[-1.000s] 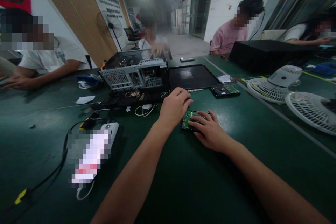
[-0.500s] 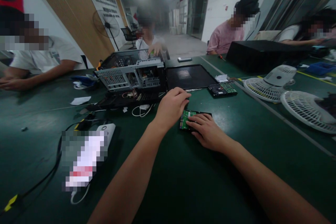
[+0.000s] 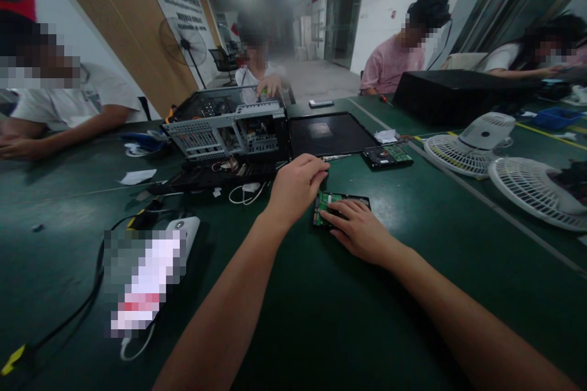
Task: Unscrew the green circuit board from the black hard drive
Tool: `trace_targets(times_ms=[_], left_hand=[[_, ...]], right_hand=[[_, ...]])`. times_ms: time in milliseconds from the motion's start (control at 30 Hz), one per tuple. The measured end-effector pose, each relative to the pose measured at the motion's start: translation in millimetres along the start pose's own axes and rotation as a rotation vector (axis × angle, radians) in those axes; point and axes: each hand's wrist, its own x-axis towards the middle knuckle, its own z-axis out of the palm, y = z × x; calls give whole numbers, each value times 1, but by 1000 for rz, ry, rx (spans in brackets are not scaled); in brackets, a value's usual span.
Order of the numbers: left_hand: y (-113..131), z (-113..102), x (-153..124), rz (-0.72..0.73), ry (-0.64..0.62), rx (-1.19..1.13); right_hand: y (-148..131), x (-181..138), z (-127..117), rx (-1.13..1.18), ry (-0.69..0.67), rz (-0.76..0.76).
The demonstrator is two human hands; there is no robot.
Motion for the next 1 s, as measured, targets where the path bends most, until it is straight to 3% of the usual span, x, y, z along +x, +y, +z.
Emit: trace_targets(times_ms=[400,1000], left_hand=[[1,1,-1,-38,41,-2],[3,-3,0,-47,-35,65]], right_hand=[[12,-2,-4,43,-31,-50],[0,-2,2,-14,29,7]])
